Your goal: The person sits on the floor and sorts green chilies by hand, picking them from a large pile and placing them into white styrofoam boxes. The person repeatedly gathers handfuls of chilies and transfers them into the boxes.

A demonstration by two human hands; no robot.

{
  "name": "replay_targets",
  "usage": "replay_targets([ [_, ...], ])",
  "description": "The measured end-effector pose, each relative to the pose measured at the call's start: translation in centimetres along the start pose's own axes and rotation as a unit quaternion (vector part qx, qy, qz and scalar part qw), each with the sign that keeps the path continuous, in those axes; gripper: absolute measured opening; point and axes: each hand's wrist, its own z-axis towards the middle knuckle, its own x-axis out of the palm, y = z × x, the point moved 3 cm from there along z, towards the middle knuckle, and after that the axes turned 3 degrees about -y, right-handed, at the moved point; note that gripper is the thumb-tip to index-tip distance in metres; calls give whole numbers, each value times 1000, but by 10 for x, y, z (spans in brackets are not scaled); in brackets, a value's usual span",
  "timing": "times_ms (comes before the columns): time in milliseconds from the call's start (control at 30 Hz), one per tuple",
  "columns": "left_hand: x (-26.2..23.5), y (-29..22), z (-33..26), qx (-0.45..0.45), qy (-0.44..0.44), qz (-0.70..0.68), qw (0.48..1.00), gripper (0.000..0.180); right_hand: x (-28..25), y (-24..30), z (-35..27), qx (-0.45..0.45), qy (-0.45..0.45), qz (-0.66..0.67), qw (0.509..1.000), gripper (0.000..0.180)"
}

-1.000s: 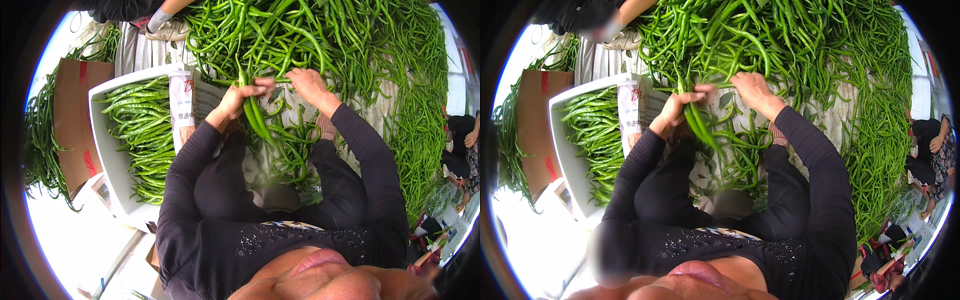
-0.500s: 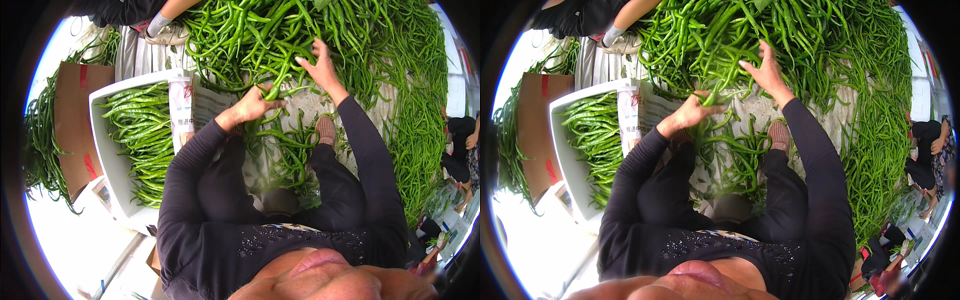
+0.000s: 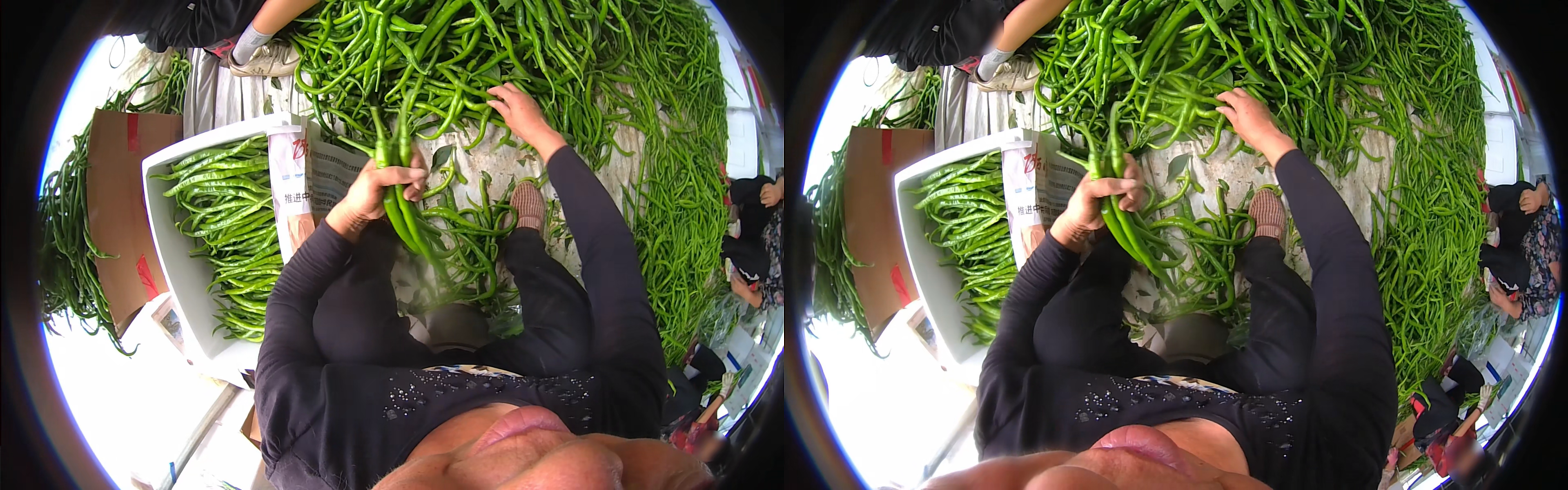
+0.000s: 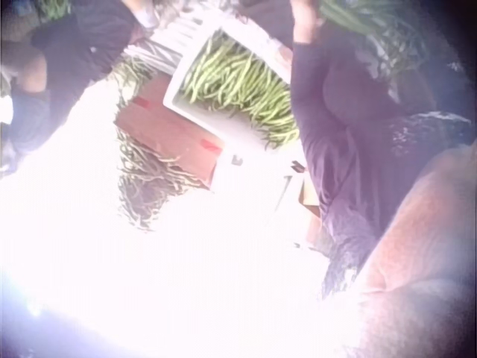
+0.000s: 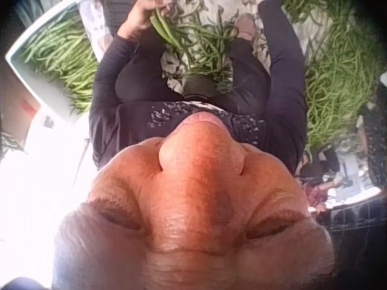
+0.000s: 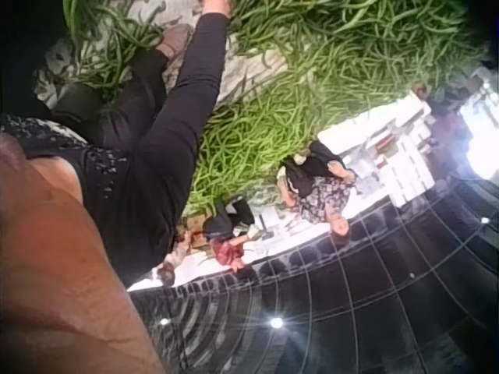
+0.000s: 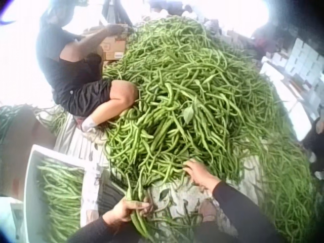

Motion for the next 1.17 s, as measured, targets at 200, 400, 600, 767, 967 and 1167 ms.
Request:
replay_targets([
  [200, -5, -22, -24, 42, 38, -99, 993, 19, -33, 75, -50, 32, 334, 136, 932, 36],
  [400, -15, 8, -9, -17, -32, -102, 994, 16, 61, 62, -2, 342, 80, 371, 860, 64],
  [600, -21, 11, -8, -35, -46, -118, 991, 21, 92, 53, 4, 344, 54, 545, 763, 20],
  [767, -30, 9, -12, -27, -51, -145, 988, 20, 63, 80, -83, 295, 215, 577, 730, 21],
  [967, -27, 13, -10, -40, -42, -116, 992, 20, 45, 81, -149, 269, 275, 583, 716, 26],
  [1167, -41, 28, -2, -93, -70, -92, 989, 20, 24, 73, -140, 223, 295, 600, 709, 38],
])
